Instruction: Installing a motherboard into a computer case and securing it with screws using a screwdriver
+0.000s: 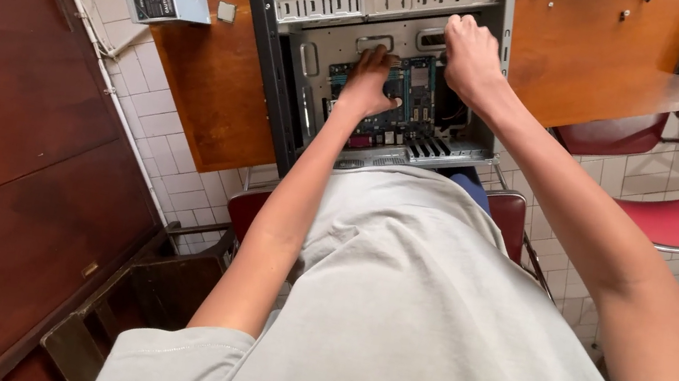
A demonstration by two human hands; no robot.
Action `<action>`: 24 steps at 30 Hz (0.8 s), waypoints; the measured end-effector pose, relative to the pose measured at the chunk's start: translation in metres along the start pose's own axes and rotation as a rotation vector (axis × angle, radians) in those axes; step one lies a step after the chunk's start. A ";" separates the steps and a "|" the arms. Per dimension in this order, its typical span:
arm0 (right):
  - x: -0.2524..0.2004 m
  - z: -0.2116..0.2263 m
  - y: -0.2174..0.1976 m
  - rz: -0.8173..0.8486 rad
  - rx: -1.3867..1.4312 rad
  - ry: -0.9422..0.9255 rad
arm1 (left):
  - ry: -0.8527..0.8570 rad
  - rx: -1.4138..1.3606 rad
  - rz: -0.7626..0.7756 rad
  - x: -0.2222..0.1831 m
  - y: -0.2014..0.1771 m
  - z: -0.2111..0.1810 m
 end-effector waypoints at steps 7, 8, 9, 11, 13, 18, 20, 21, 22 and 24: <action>-0.010 0.022 0.014 0.010 -0.285 -0.153 | -0.028 0.003 0.001 0.001 0.000 -0.001; -0.009 0.008 0.016 -0.001 -0.085 0.036 | -0.032 0.010 0.004 0.002 0.003 0.000; -0.010 -0.004 0.020 -0.011 0.116 0.219 | -0.040 0.015 0.005 0.003 0.004 0.002; -0.017 -0.016 0.020 -0.076 0.276 0.300 | -0.023 0.006 -0.013 0.002 0.006 0.001; -0.023 -0.018 0.009 -0.145 0.439 0.384 | -0.001 0.002 -0.030 0.000 0.001 -0.002; -0.027 0.006 0.002 0.095 0.311 0.256 | -0.018 0.025 0.048 -0.004 -0.006 -0.004; -0.013 0.000 0.012 0.024 0.071 0.117 | -0.022 0.040 0.049 -0.005 -0.009 -0.007; -0.006 0.003 0.015 -0.037 -0.165 -0.021 | -0.030 0.051 0.058 -0.007 -0.008 -0.007; -0.005 0.004 0.018 -0.039 -0.166 -0.018 | -0.026 0.053 0.058 -0.007 -0.010 -0.008; 0.000 0.010 0.029 0.043 -0.490 -0.066 | -0.076 0.062 0.120 -0.007 -0.007 -0.006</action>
Point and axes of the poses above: each hand's wrist, its own x-axis towards the middle knuckle, its own y-axis out of the palm, z = x × y, the point moved 8 cm from there along x, towards the middle knuckle, and after that the axes turned 9 degrees about -y, right-handed, at the moved point
